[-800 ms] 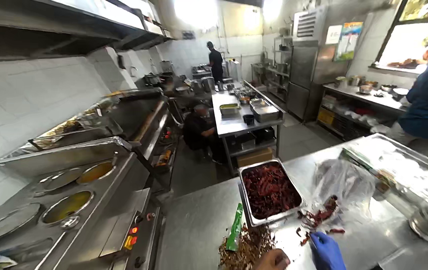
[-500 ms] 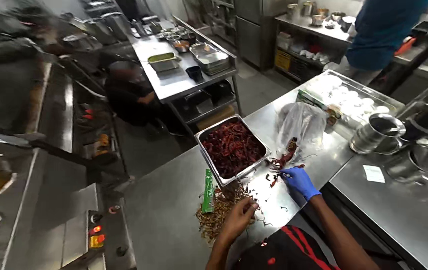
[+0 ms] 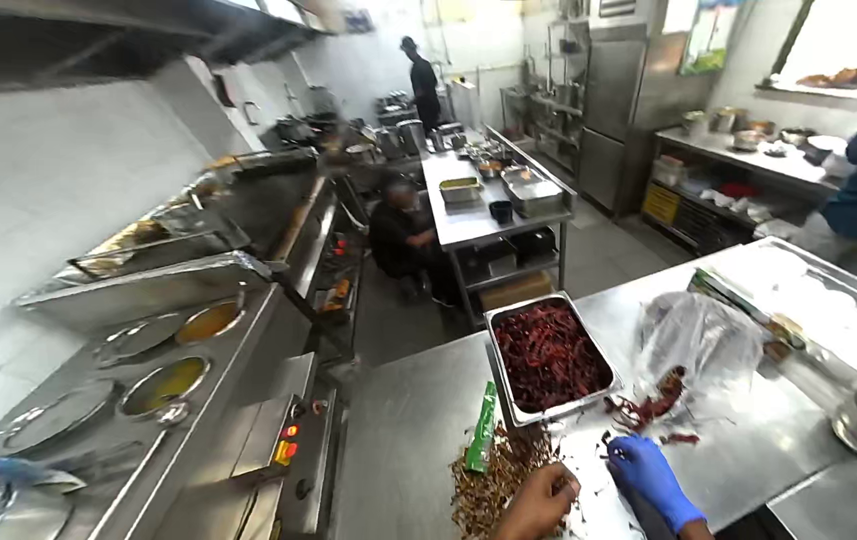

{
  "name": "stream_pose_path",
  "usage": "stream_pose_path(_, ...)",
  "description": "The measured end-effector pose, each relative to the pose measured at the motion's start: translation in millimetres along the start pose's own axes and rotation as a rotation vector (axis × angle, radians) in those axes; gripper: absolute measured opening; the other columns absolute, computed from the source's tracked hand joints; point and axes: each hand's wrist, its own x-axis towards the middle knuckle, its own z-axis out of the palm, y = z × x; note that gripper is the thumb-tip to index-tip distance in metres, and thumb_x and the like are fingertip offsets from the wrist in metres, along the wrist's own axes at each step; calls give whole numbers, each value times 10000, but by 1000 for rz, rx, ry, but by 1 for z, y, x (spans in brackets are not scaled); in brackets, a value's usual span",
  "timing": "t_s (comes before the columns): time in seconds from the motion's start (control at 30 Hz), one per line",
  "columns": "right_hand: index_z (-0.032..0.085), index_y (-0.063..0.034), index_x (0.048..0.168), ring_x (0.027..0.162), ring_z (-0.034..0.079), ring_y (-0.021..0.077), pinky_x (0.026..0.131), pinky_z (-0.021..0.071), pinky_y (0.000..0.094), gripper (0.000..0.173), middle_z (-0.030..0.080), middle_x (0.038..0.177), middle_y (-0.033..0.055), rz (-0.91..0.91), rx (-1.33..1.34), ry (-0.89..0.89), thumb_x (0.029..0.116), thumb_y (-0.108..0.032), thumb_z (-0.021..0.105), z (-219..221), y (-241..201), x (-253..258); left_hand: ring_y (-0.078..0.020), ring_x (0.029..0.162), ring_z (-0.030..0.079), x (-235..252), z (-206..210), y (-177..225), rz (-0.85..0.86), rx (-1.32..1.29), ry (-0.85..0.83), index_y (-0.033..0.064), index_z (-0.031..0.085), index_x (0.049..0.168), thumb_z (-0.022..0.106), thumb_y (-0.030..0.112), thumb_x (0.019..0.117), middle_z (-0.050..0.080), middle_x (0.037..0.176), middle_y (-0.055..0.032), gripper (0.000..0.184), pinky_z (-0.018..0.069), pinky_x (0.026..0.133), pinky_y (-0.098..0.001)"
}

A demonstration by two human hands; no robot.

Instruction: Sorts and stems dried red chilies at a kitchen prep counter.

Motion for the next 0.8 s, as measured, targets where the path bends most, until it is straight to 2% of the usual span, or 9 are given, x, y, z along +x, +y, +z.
stream_pose_path(0.1, 788, -221, 961, 756, 659, 86, 722, 569, 348, 104, 732, 865, -63, -20, 405, 68, 911, -298, 739, -9, -17, -3, -186, 827, 686, 5, 8, 7, 57, -31, 167, 100, 653, 1292, 645, 367, 995, 718, 978, -77, 399, 581, 808, -430)
stream_pose_path(0.17, 793, -177, 961, 688, 604, 80, 643, 518, 300, 104, 698, 805, -45, -14, 682, 50, 882, -245, 785, -18, -44, -9, -165, 782, 687, 9, 18, 12, 149, -78, 311, 103, 640, 1331, 693, 345, 974, 728, 965, -50, 435, 601, 768, -398)
stream_pose_path(0.3, 779, -107, 915, 612, 539, 90, 603, 485, 287, 110, 621, 687, -21, 11, 935, 57, 853, -188, 821, -21, -87, -18, -116, 757, 670, 16, 29, 24, 368, -151, 579, 87, 740, 1063, 712, 203, 960, 723, 938, -27, 157, 592, 697, -317)
stream_pose_path(0.4, 766, -81, 897, 670, 584, 118, 667, 534, 314, 89, 653, 740, 6, 62, 1014, 98, 880, -164, 791, -18, -101, -18, -102, 814, 654, 17, 25, 25, 425, -129, 667, 94, 754, 1024, 716, 187, 950, 707, 987, -23, 125, 576, 726, -287)
stream_pose_path(0.5, 755, -84, 955, 723, 599, 102, 675, 514, 298, 181, 682, 833, 5, 73, 932, 106, 1002, -202, 626, -18, -99, -19, -111, 762, 688, 10, 21, 26, 348, -75, 615, 77, 708, 1074, 650, 178, 997, 730, 932, -18, 140, 606, 707, -321)
stream_pose_path(0.57, 720, -104, 948, 744, 613, 113, 689, 520, 333, 200, 664, 822, 2, 65, 780, 69, 1006, -262, 611, -21, -96, -20, -139, 763, 723, 5, 16, 29, 250, 75, 483, 73, 685, 1105, 610, 211, 1018, 747, 882, -24, 180, 624, 746, -378)
stream_pose_path(0.63, 688, -112, 910, 668, 585, 150, 623, 487, 392, 278, 623, 743, 21, 52, 616, 2, 984, -376, 643, -25, -99, -22, -211, 811, 732, 4, 15, 30, 182, 269, 384, 65, 709, 1127, 603, 265, 1009, 748, 896, -75, 254, 605, 795, -474)
stream_pose_path(0.7, 671, -106, 851, 630, 579, 179, 599, 475, 429, 386, 596, 683, 39, 33, 512, -33, 1006, -452, 598, -22, -102, -24, -266, 868, 733, 4, 20, 32, 184, 394, 367, 55, 742, 1073, 622, 279, 985, 749, 917, -114, 269, 588, 821, -525)
stream_pose_path(0.8, 685, -97, 747, 614, 578, 162, 604, 477, 419, 494, 583, 631, 31, 86, 566, 84, 1067, -418, 487, -10, -101, -23, -213, 876, 730, 6, 22, 30, 255, 400, 348, 90, 761, 1044, 598, 292, 1009, 755, 930, -77, 262, 592, 836, -473)
